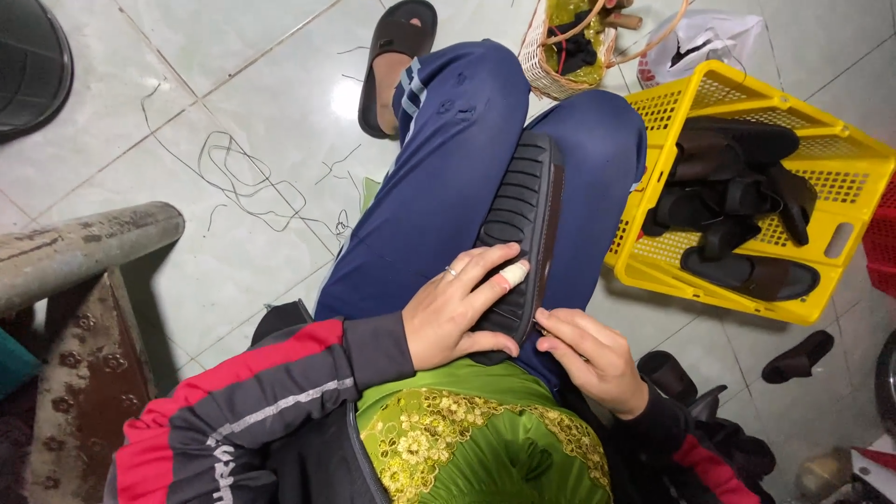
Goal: Hand-stitching the sole of a shoe using a stitching awl and thread while sitting on the floor.
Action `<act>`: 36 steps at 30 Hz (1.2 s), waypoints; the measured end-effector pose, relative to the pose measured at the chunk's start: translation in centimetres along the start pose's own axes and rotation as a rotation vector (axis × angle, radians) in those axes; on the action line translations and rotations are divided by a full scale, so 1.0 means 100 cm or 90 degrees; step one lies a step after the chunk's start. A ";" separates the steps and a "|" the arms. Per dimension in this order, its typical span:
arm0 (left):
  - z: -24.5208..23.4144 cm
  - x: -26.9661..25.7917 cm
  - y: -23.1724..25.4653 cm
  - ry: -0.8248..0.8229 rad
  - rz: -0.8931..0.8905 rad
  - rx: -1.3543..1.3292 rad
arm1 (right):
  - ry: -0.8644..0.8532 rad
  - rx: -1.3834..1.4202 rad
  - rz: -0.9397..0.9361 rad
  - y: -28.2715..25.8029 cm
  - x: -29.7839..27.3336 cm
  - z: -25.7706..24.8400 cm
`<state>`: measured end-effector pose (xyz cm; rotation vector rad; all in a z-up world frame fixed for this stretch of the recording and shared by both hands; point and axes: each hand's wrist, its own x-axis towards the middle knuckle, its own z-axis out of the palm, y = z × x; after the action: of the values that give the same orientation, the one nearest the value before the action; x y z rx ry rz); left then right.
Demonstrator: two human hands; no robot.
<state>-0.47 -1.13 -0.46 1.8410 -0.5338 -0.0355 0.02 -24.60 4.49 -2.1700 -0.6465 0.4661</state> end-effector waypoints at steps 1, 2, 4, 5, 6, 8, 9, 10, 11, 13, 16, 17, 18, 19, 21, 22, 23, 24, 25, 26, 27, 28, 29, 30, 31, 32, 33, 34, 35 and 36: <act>0.001 -0.001 0.000 0.004 -0.009 -0.011 | -0.020 0.029 0.004 0.001 0.000 -0.003; 0.003 -0.002 0.000 0.005 -0.019 -0.022 | -0.040 0.059 0.010 0.003 -0.002 -0.004; 0.001 -0.002 0.001 0.008 -0.023 -0.027 | -0.071 0.018 0.029 -0.008 0.004 -0.012; -0.001 -0.001 0.001 0.012 -0.027 -0.032 | -0.102 -0.024 0.048 -0.012 0.007 -0.017; -0.001 0.000 0.000 0.011 -0.025 -0.032 | -0.101 -0.025 0.048 -0.015 0.009 -0.019; -0.002 0.000 0.000 -0.006 -0.041 -0.037 | -0.136 -0.178 0.008 -0.019 0.013 -0.022; -0.004 -0.001 -0.001 -0.007 -0.042 -0.037 | -0.135 -0.177 0.009 -0.019 0.014 -0.023; -0.005 -0.001 -0.001 -0.012 -0.039 -0.048 | -0.146 -0.170 -0.012 -0.017 0.016 -0.023; -0.007 -0.001 -0.002 -0.016 -0.036 -0.059 | -0.157 -0.162 -0.034 -0.016 0.018 -0.024; -0.009 -0.002 -0.002 -0.013 -0.036 -0.057 | -0.142 -0.165 -0.067 -0.011 0.018 -0.016; -0.007 0.001 -0.001 -0.013 -0.032 -0.047 | -0.098 -0.161 -0.102 -0.008 0.023 -0.006; -0.007 0.002 -0.001 -0.009 -0.033 -0.036 | -0.075 -0.153 -0.108 -0.008 0.026 -0.003; -0.007 0.004 0.001 -0.012 -0.031 -0.034 | -0.072 -0.152 -0.108 -0.006 0.024 -0.001; -0.008 0.005 0.001 -0.018 -0.031 -0.012 | -0.058 -0.134 -0.100 -0.004 0.022 0.002; -0.010 0.003 0.006 -0.024 -0.039 0.006 | -0.050 -0.111 -0.087 -0.004 0.018 0.004; -0.012 0.002 0.009 -0.007 -0.017 0.075 | -0.034 -0.125 -0.055 -0.007 0.015 0.004; -0.014 0.001 0.013 0.010 0.005 0.144 | -0.019 -0.139 -0.022 -0.010 0.013 0.004; -0.020 0.000 0.020 0.005 0.005 0.143 | -0.017 -0.137 -0.018 -0.012 0.013 0.002; -0.026 0.000 0.028 -0.001 -0.015 0.063 | -0.038 -0.137 0.028 -0.016 0.013 0.000; -0.034 0.003 0.034 -0.009 -0.028 -0.014 | -0.051 -0.140 0.073 -0.019 0.015 -0.002; -0.036 0.003 0.036 -0.017 -0.023 -0.012 | -0.042 -0.139 0.075 -0.018 0.013 0.001; -0.038 0.002 0.038 -0.088 -0.127 -0.249 | -0.026 -0.115 0.064 -0.016 0.012 0.004; -0.040 0.002 0.040 -0.163 -0.231 -0.484 | -0.009 -0.092 0.053 -0.015 0.011 0.007; -0.039 0.005 0.038 -0.163 -0.230 -0.482 | -0.007 -0.092 0.051 -0.013 0.011 0.009; -0.038 0.007 0.035 -0.135 -0.235 -0.485 | 0.029 -0.080 0.028 -0.010 0.010 0.013; -0.036 0.007 0.032 -0.104 -0.244 -0.491 | 0.060 -0.066 0.006 -0.008 0.008 0.017; -0.027 0.004 0.027 -0.101 -0.246 -0.490 | 0.057 -0.065 0.005 -0.011 0.010 0.018; -0.018 0.003 0.021 -0.050 -0.280 -0.396 | 0.088 -0.091 -0.022 -0.014 0.012 0.018; -0.010 0.002 0.015 0.001 -0.314 -0.301 | 0.119 -0.116 -0.048 -0.016 0.015 0.017; -0.009 0.001 0.015 0.000 -0.311 -0.299 | 0.122 -0.118 -0.049 -0.020 0.019 0.012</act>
<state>-0.66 -0.71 1.24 1.4661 -0.0518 -0.4522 0.28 -21.69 5.17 -2.3182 -0.6862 0.1588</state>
